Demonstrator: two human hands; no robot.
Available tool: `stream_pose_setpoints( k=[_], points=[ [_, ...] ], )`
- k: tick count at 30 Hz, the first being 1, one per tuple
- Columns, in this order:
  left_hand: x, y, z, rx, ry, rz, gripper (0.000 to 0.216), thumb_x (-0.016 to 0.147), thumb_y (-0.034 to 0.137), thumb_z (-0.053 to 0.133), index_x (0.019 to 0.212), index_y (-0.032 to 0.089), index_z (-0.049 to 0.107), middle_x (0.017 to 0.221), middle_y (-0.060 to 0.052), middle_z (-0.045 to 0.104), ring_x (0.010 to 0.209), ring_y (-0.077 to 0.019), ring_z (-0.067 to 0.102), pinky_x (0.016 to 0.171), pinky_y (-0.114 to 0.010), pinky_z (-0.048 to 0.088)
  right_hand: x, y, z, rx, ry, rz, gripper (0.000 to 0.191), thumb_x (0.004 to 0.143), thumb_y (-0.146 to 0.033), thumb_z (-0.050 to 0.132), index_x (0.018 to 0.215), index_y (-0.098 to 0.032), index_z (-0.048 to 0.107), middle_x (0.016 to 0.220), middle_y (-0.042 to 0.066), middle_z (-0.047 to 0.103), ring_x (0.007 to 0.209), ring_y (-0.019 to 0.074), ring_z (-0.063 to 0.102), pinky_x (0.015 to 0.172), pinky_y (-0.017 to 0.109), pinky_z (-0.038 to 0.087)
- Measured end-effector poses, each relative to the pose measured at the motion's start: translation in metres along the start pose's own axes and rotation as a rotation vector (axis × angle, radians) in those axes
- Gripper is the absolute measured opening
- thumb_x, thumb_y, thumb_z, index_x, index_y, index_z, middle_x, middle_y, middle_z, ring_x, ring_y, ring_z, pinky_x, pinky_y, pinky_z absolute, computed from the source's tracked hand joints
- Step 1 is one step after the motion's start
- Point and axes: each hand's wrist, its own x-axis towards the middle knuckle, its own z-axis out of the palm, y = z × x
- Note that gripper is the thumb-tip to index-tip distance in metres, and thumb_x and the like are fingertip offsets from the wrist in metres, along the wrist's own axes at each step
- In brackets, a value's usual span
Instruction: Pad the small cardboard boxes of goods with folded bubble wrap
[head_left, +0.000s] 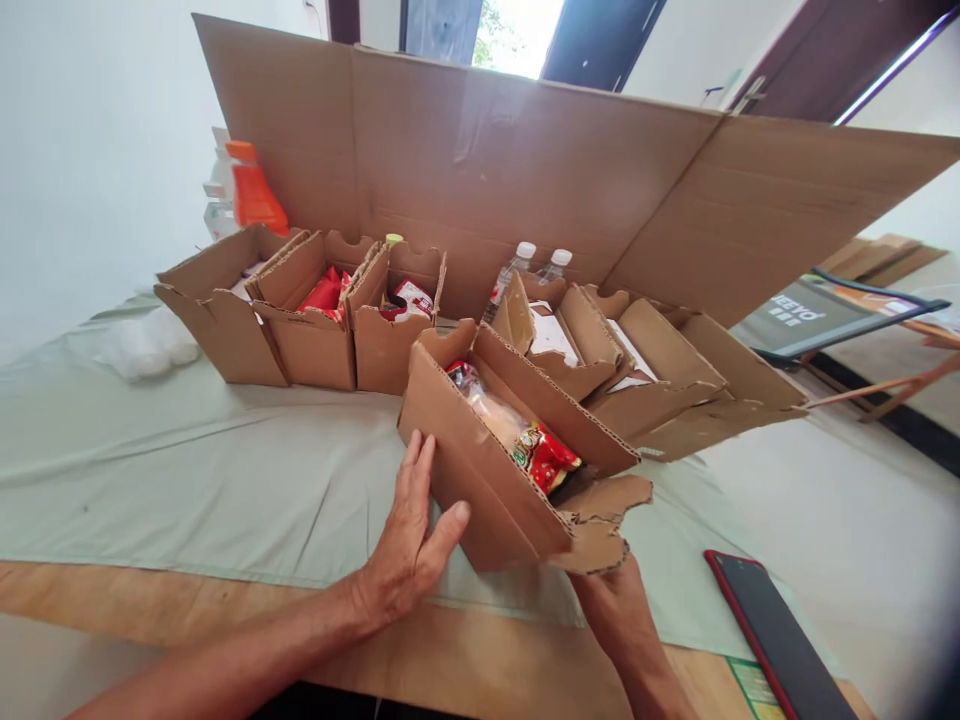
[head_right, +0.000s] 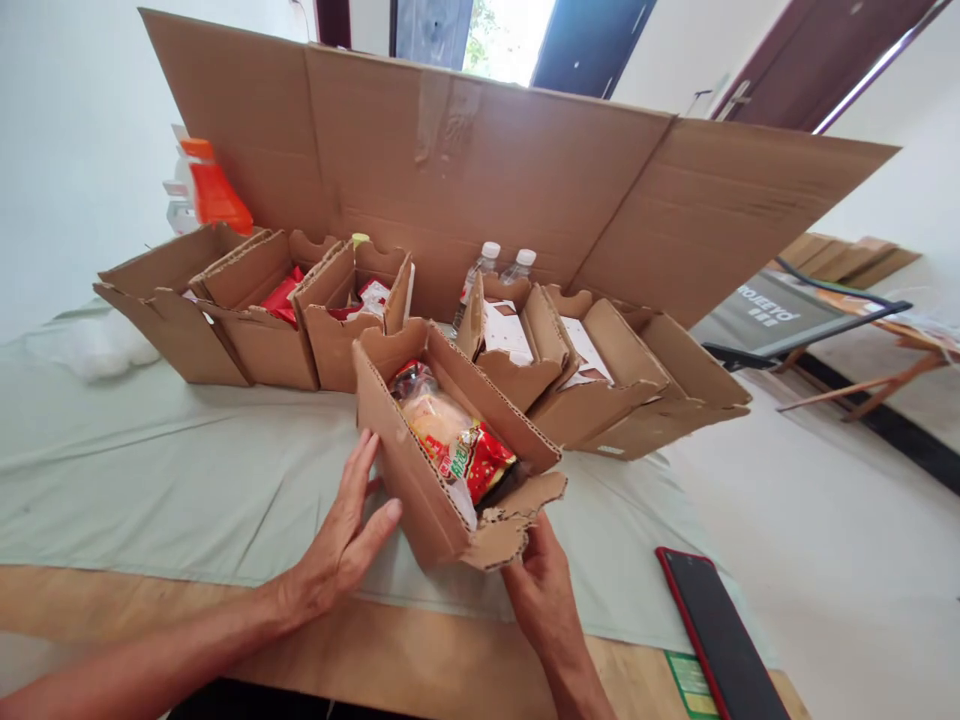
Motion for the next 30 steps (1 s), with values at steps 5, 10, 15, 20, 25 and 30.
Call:
stream_pose_setpoints(
  k=[5,10,15,20,25,30],
  points=[
    [0.02,-0.004,-0.009,-0.013,-0.099,0.113,0.073,0.104,0.056,0.044,0.166,0.032,0.014,0.177,-0.009,0.004,0.163,-0.0348,0.004,0.129,-0.063,0.015,-0.003,0.003,0.012,-0.095,0.032,-0.035,0.03,0.089,-0.052,0.067,0.094,-0.023,0.066,0.083,0.007,0.077,0.071,0.0227,0.073,0.061,0.03,0.061],
    [0.015,-0.015,-0.015,0.1,-0.175,0.318,0.106,0.09,0.054,0.071,0.167,0.036,0.001,0.177,-0.012,0.0,0.161,-0.0424,0.006,0.127,-0.067,0.017,-0.008,0.005,0.017,-0.275,0.084,-0.125,0.025,0.09,-0.047,0.063,0.085,-0.023,0.064,0.074,0.005,0.075,0.054,0.0191,0.067,0.037,0.024,0.048],
    [0.034,-0.017,-0.024,0.15,-0.117,0.314,0.093,0.093,0.033,0.065,0.166,0.03,0.008,0.173,-0.016,0.017,0.16,-0.0372,0.019,0.127,-0.062,0.023,0.01,-0.011,0.029,-0.331,-0.002,-0.175,0.019,0.095,-0.04,0.06,0.09,-0.022,0.065,0.074,0.003,0.072,0.057,0.0171,0.066,0.039,0.023,0.047],
    [0.066,-0.013,-0.033,0.342,0.006,0.251,0.073,0.093,0.036,0.063,0.159,0.022,0.035,0.157,-0.017,0.046,0.145,-0.0331,0.048,0.115,-0.051,0.046,0.046,-0.005,0.038,-0.377,-0.024,-0.22,0.024,0.1,-0.034,0.05,0.105,-0.021,0.069,0.093,0.008,0.078,0.081,0.0224,0.074,0.076,0.034,0.061],
    [0.113,0.004,-0.036,0.803,0.1,0.028,0.057,0.093,0.037,0.066,0.147,0.022,0.054,0.11,-0.01,0.075,0.099,-0.0277,0.074,0.087,-0.037,0.057,0.06,0.019,0.046,-0.365,-0.028,-0.197,0.032,0.102,-0.035,0.048,0.119,-0.019,0.069,0.116,0.012,0.077,0.101,0.0242,0.075,0.093,0.041,0.06],
    [0.144,0.013,-0.027,0.896,0.141,-0.092,0.033,0.097,0.037,0.063,0.125,0.02,0.068,0.083,-0.008,0.079,0.087,-0.0313,0.077,0.081,-0.038,0.054,0.05,0.034,0.051,-0.35,-0.088,-0.225,0.025,0.098,-0.032,0.053,0.108,-0.021,0.073,0.115,0.011,0.078,0.108,0.0257,0.073,0.1,0.045,0.058]
  ],
)
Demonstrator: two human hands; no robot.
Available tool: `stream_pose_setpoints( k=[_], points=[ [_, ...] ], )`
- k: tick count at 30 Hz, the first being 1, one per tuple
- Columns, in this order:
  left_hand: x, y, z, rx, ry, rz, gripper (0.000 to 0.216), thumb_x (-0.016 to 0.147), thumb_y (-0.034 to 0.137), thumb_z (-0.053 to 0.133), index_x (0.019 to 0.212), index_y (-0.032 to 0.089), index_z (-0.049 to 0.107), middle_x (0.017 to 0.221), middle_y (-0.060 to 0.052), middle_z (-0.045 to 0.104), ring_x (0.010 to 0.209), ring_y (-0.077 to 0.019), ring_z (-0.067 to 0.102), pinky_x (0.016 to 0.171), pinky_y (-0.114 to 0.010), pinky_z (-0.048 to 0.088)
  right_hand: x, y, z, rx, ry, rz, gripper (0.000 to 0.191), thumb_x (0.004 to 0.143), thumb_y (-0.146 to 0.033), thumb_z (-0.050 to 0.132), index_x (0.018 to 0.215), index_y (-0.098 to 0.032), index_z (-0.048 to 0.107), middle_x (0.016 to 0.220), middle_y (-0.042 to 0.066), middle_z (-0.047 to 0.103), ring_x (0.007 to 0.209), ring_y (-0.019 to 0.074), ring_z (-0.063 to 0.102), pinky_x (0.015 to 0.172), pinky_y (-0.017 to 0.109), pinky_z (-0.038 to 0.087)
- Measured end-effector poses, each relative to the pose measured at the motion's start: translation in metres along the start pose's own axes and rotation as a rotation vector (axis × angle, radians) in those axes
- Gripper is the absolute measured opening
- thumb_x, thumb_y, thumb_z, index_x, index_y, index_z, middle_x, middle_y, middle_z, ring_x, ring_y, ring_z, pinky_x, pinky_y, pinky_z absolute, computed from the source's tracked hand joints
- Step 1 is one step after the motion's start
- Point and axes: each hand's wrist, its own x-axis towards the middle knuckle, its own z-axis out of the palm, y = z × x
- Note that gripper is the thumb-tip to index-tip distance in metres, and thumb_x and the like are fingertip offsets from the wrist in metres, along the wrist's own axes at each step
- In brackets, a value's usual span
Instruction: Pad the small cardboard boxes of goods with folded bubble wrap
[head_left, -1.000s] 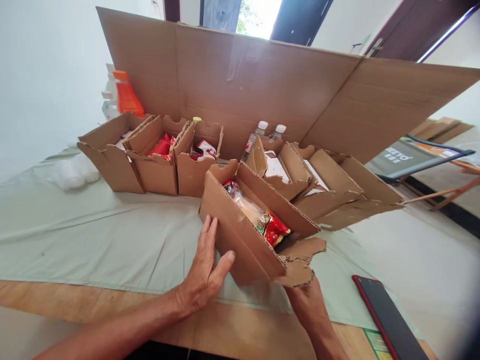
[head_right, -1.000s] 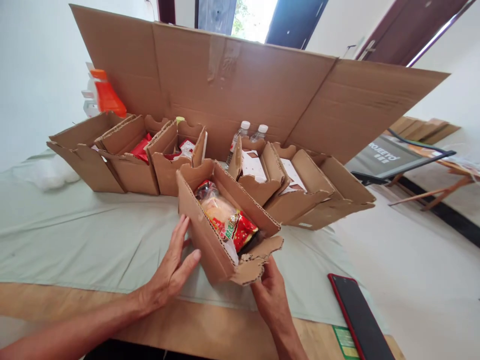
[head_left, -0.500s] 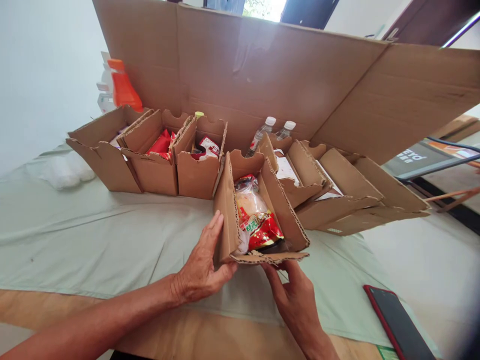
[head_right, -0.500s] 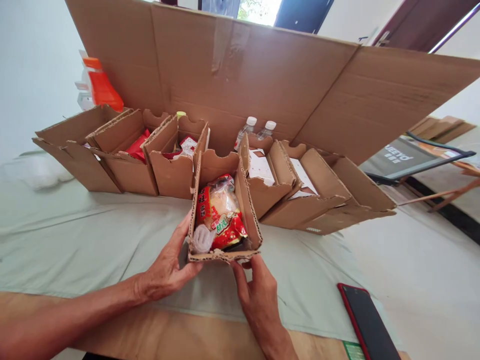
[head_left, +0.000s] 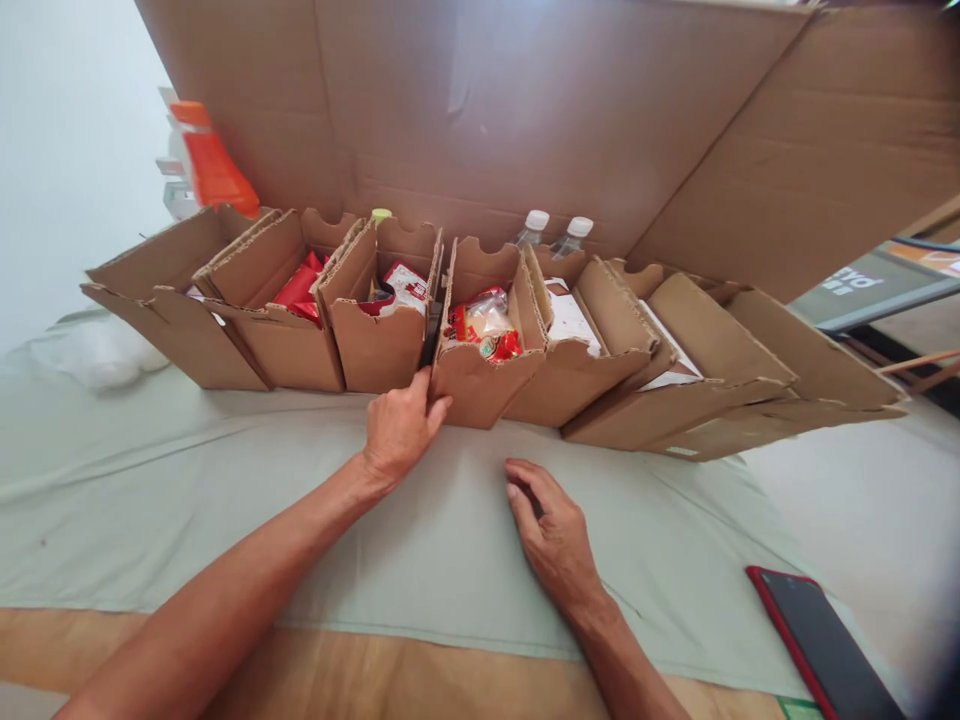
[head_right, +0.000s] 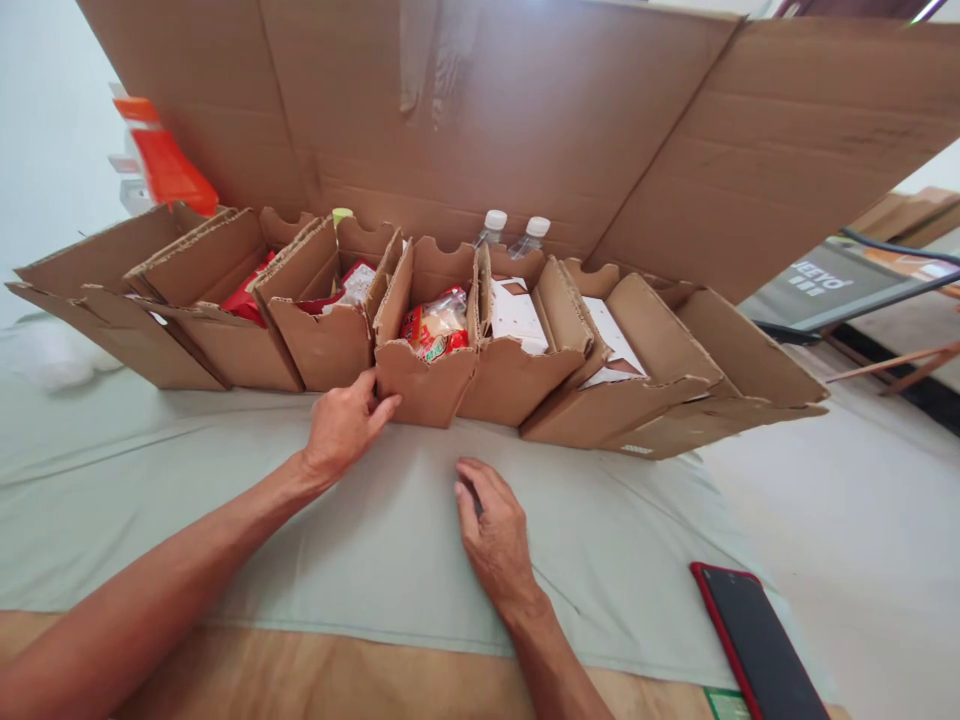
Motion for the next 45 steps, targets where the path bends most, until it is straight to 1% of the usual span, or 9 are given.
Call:
stream_pose_setpoints(
  k=[10,14,17,20,25,31,38,42,45],
  points=[
    [0.006,0.008,0.022,-0.197,-0.004,-0.031,0.061,0.098,0.026,0.058,0.153,0.008,0.04,0.103,-0.013,0.081,0.096,-0.0282,0.078,0.087,-0.039,0.057,-0.001,-0.002,-0.004,-0.007,0.009,-0.046,0.023,0.098,-0.03,0.054,0.106,-0.022,0.073,0.115,0.011,0.078,0.107,0.0263,0.073,0.098,0.047,0.059],
    [-0.047,-0.013,0.009,-0.332,-0.083,0.163,0.08,0.09,0.026,0.061,0.161,0.015,0.027,0.114,-0.01,0.079,0.089,-0.0232,0.078,0.08,-0.035,0.061,0.028,-0.051,-0.021,0.047,0.021,-0.079,0.027,0.099,-0.03,0.055,0.122,-0.022,0.068,0.105,0.007,0.077,0.09,0.0206,0.073,0.087,0.037,0.06],
    [-0.1,-0.037,-0.009,-0.449,-0.117,0.374,0.065,0.091,0.023,0.057,0.154,0.025,0.042,0.11,-0.006,0.081,0.086,-0.0208,0.078,0.078,-0.034,0.064,0.078,-0.109,-0.017,0.081,-0.03,-0.159,0.046,0.1,-0.026,0.049,0.146,-0.023,0.052,0.094,0.002,0.076,0.079,0.0169,0.071,0.08,0.032,0.057],
    [-0.144,-0.063,-0.026,-0.493,-0.079,0.326,0.052,0.091,0.02,0.058,0.142,0.031,0.057,0.106,-0.003,0.082,0.089,-0.0196,0.08,0.069,-0.026,0.065,0.135,-0.159,0.005,-0.083,-0.185,-0.188,0.069,0.098,-0.021,0.049,0.163,-0.021,0.027,0.085,0.002,0.076,0.077,0.0216,0.07,0.081,0.036,0.055],
    [-0.187,-0.108,-0.04,-0.554,0.036,0.081,0.03,0.093,0.028,0.063,0.122,0.031,0.072,0.098,-0.003,0.084,0.086,-0.0204,0.082,0.065,-0.022,0.066,0.181,-0.185,0.042,-0.392,-0.227,-0.055,0.036,0.095,-0.016,0.051,0.127,-0.013,0.067,0.096,0.019,0.076,0.092,0.0349,0.073,0.078,0.041,0.051],
    [-0.199,-0.132,-0.065,-0.573,0.164,-0.018,0.02,0.094,0.038,0.066,0.108,0.029,0.078,0.095,-0.002,0.083,0.086,-0.0208,0.081,0.078,-0.026,0.067,0.126,-0.179,0.028,-0.382,-0.222,-0.117,0.021,0.098,-0.02,0.049,0.102,-0.022,0.07,0.081,0.007,0.077,0.08,0.0274,0.074,0.07,0.033,0.047],
    [-0.183,-0.129,-0.085,-0.55,0.233,-0.202,0.041,0.096,0.044,0.063,0.132,0.026,0.064,0.121,-0.009,0.074,0.102,-0.0249,0.075,0.089,-0.039,0.063,-0.006,-0.148,-0.065,-0.097,-0.161,-0.404,0.017,0.1,-0.029,0.057,0.104,-0.027,0.073,0.086,0.0,0.08,0.068,0.017,0.076,0.061,0.025,0.057],
    [-0.184,-0.118,-0.075,-0.661,0.131,-0.136,0.059,0.094,0.042,0.066,0.149,0.032,0.049,0.148,-0.01,0.06,0.123,-0.0285,0.067,0.103,-0.045,0.057,-0.042,-0.099,-0.123,-0.109,-0.016,-0.175,0.025,0.094,-0.04,0.067,0.115,-0.03,0.076,0.1,0.003,0.082,0.082,0.0231,0.08,0.069,0.027,0.066],
    [-0.185,-0.107,-0.066,-0.735,-0.047,-0.116,0.072,0.091,0.041,0.068,0.157,0.035,0.04,0.159,-0.01,0.048,0.138,-0.0345,0.056,0.112,-0.051,0.051,-0.063,-0.067,-0.143,0.058,0.052,0.013,0.059,0.097,-0.041,0.062,0.154,-0.035,0.049,0.13,0.006,0.075,0.103,0.026,0.078,0.078,0.031,0.068]
  ],
)
